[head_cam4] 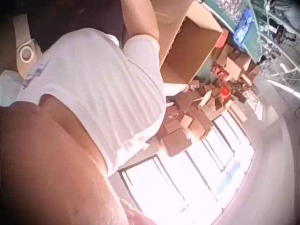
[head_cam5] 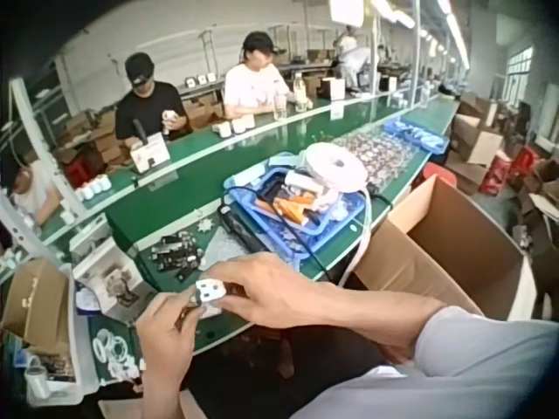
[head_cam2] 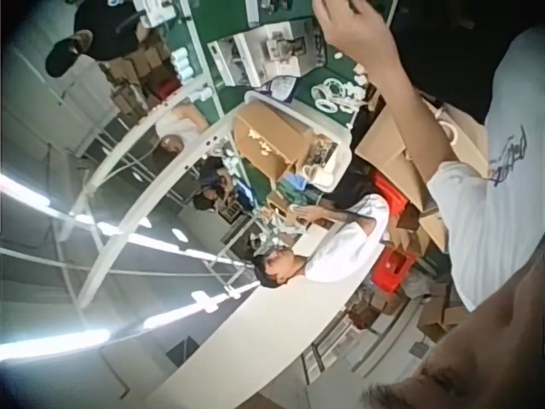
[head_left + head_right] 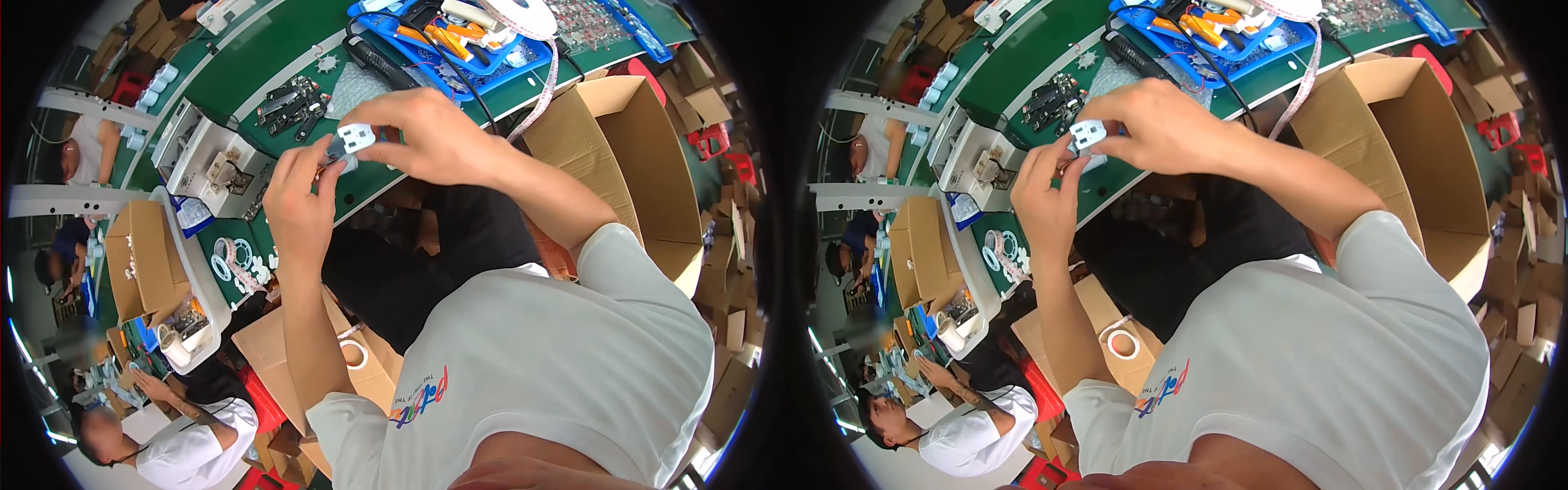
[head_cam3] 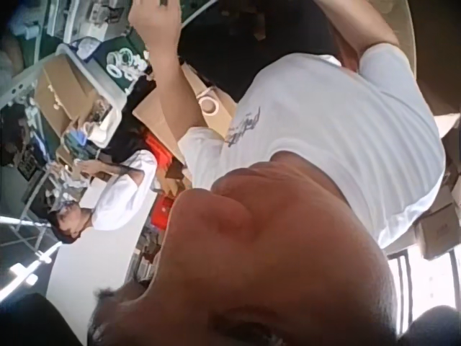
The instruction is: Assemble and pack small electronic components into cardboard boxes on a production line.
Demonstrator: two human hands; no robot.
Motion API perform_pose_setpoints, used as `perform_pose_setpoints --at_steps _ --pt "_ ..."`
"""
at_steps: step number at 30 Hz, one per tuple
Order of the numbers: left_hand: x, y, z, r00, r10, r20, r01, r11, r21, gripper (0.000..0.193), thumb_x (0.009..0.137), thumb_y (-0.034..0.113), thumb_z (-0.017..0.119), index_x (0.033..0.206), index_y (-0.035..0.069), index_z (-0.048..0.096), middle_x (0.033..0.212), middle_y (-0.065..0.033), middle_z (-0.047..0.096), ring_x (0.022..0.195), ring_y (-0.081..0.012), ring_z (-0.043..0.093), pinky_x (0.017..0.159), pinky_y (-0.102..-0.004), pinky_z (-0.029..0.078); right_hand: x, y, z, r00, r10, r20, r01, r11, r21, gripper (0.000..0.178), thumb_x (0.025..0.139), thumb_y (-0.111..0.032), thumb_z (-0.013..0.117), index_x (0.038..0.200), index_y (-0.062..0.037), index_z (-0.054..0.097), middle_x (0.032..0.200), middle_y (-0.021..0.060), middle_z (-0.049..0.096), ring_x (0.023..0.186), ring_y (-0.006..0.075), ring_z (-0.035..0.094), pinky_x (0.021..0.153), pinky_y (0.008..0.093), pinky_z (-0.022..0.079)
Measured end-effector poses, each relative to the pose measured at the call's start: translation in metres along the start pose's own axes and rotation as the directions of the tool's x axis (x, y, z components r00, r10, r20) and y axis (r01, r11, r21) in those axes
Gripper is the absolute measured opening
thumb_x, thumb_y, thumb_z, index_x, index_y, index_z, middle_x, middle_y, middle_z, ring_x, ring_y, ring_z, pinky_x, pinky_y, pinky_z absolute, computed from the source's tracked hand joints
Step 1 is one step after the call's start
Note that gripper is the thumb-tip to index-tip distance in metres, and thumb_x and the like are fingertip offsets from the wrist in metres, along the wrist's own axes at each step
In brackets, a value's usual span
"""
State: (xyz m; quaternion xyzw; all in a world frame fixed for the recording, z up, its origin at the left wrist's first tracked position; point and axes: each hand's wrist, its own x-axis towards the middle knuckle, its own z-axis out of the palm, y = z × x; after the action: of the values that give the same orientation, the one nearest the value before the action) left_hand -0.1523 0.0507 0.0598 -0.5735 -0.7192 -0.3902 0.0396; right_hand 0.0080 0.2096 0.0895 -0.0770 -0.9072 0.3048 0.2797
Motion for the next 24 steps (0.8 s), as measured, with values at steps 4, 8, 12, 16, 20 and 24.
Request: perform_pose_setpoints --at_steps 4,8,12,16,20,24 --pt "-0.006 -0.002 0.002 0.999 0.022 -0.028 -0.023 1.000 -0.018 0.029 0.086 0.003 0.077 0.114 0.007 0.072 0.108 -0.0065 0.068 0.076 -0.0197 0.062 0.067 -0.0288 0.050 0.015 0.010 -0.019 0.990 0.095 0.100 -0.105 0.990 0.090 0.026 0.089 -0.004 0.073 0.115 -0.0016 0.072 0.100 0.0091 0.073 0.079 0.0232 0.063 0.069 0.0352 0.050" --pt "-0.017 0.003 0.009 0.977 -0.207 -0.050 0.198 0.969 -0.145 0.019 0.086 0.002 0.076 0.104 0.006 0.074 0.103 -0.0068 0.069 0.078 -0.0201 0.060 0.069 -0.0291 0.048 0.031 0.024 -0.031 0.983 -0.037 0.178 0.021 0.996 0.091 0.030 0.089 -0.001 0.071 0.119 -0.0025 0.072 0.102 0.0095 0.074 0.080 0.0221 0.062 0.070 0.0349 0.050" --pt "-0.016 0.009 0.022 0.987 -0.121 -0.103 0.119 0.992 -0.031 0.016 0.086 0.001 0.075 0.102 0.006 0.073 0.104 -0.0070 0.069 0.084 -0.0218 0.061 0.074 -0.0310 0.049 0.047 0.034 -0.035 0.951 -0.157 0.266 0.127 0.984 0.125 0.031 0.089 -0.003 0.072 0.121 -0.0032 0.072 0.101 0.0098 0.073 0.081 0.0229 0.062 0.071 0.0347 0.050" --pt "-0.018 0.010 0.031 0.981 -0.050 -0.190 0.057 0.998 0.032 0.019 0.086 0.000 0.073 0.103 0.006 0.072 0.107 -0.0075 0.069 0.091 -0.0236 0.062 0.078 -0.0324 0.049 0.058 0.034 -0.033 0.928 -0.209 0.308 0.178 0.976 0.128 0.031 0.090 -0.005 0.073 0.120 -0.0041 0.072 0.100 0.0104 0.074 0.080 0.0247 0.064 0.072 0.0362 0.052" --pt "-0.018 0.010 0.041 0.964 -0.029 -0.264 0.035 0.999 0.018 0.023 0.085 -0.002 0.072 0.106 0.006 0.071 0.110 -0.0083 0.068 0.097 -0.0251 0.062 0.081 -0.0334 0.050 0.070 0.046 -0.032 0.952 -0.091 0.293 0.113 0.992 -0.058 0.031 0.089 -0.010 0.075 0.120 -0.0044 0.071 0.099 0.0111 0.074 0.079 0.0272 0.066 0.072 0.0386 0.053" --pt "-0.018 0.012 0.047 0.959 -0.099 -0.267 0.082 0.994 -0.075 0.025 0.084 -0.003 0.072 0.108 0.006 0.071 0.114 -0.0092 0.066 0.098 -0.0258 0.063 0.081 -0.0336 0.050 0.076 0.084 -0.023 0.969 0.231 0.088 -0.157 0.848 -0.506 0.033 0.089 -0.017 0.077 0.119 -0.0031 0.070 0.097 0.0118 0.074 0.077 0.0299 0.069 0.073 0.0413 0.055"
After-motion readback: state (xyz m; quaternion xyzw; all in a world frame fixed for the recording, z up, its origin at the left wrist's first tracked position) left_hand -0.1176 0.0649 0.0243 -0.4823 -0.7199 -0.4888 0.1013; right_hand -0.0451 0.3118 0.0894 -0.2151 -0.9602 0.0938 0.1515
